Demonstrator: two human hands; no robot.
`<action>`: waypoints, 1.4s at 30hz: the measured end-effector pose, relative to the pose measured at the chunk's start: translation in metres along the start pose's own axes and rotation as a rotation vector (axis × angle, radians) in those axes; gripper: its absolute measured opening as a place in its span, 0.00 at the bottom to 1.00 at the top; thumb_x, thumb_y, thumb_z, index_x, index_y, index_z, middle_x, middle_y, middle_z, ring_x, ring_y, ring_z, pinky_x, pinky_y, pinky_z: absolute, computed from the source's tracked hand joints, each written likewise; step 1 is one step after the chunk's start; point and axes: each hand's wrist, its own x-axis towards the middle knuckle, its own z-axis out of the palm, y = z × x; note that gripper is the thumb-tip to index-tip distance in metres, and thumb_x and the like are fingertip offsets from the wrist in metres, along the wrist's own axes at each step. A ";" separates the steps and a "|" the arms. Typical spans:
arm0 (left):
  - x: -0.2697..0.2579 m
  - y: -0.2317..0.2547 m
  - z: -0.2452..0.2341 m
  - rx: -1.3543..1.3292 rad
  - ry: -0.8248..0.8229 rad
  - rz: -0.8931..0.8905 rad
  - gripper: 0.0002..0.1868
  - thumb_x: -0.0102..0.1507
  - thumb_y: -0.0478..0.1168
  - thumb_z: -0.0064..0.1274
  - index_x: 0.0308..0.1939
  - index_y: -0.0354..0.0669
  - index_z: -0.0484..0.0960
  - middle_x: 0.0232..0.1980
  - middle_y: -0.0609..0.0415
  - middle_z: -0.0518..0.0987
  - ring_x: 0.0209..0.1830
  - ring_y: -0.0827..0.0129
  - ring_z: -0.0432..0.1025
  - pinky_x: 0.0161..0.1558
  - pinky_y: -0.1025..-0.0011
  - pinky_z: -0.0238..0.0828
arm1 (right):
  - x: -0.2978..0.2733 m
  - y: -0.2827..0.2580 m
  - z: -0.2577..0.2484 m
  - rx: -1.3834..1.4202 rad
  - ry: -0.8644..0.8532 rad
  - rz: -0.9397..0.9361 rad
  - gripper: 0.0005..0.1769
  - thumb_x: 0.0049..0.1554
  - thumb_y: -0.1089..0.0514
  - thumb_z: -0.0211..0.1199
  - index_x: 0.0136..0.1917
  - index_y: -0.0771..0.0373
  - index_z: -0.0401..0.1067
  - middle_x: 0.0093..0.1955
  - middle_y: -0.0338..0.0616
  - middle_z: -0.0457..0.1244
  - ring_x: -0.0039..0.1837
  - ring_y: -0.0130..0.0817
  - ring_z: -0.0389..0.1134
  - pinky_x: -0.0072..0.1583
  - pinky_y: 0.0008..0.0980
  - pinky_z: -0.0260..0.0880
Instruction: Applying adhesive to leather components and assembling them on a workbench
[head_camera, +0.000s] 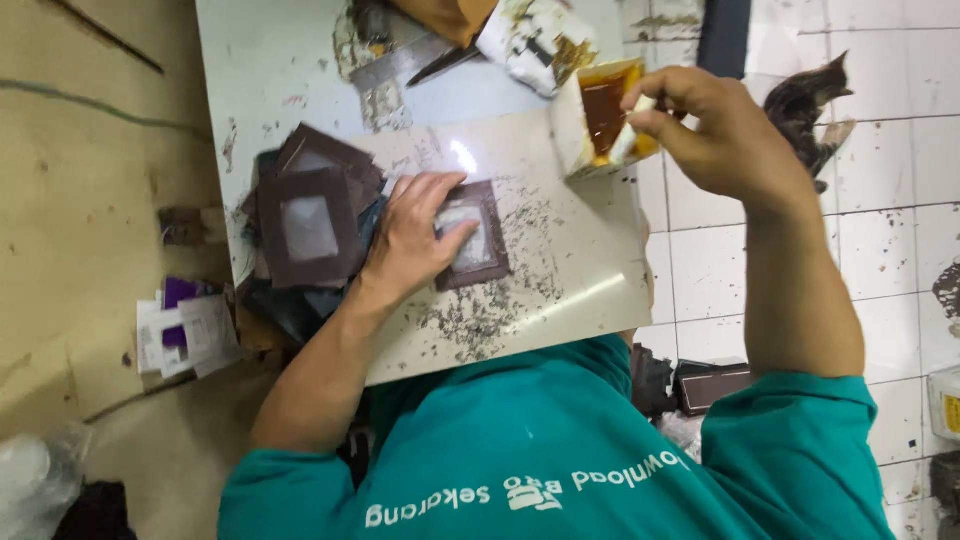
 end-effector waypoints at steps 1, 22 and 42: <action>-0.002 0.002 -0.003 -0.020 -0.035 -0.001 0.32 0.61 0.45 0.67 0.66 0.37 0.74 0.60 0.46 0.79 0.57 0.55 0.69 0.58 0.60 0.66 | -0.001 -0.005 0.001 0.069 -0.090 -0.069 0.08 0.69 0.63 0.57 0.60 0.65 0.73 0.57 0.45 0.68 0.59 0.35 0.68 0.57 0.36 0.63; -0.001 -0.006 -0.010 -0.106 -0.068 0.107 0.28 0.51 0.44 0.77 0.50 0.43 0.79 0.56 0.47 0.72 0.54 0.44 0.70 0.56 0.51 0.68 | -0.031 -0.016 0.167 -0.132 0.134 -0.403 0.17 0.59 0.64 0.71 0.61 0.66 0.75 0.46 0.48 0.70 0.49 0.42 0.70 0.51 0.36 0.70; -0.002 -0.002 -0.005 -0.016 -0.070 0.102 0.32 0.52 0.49 0.79 0.50 0.39 0.78 0.57 0.47 0.73 0.55 0.55 0.65 0.55 0.60 0.67 | -0.029 -0.021 0.161 -0.130 0.186 -0.470 0.12 0.71 0.56 0.55 0.55 0.68 0.72 0.51 0.52 0.70 0.46 0.47 0.66 0.48 0.43 0.62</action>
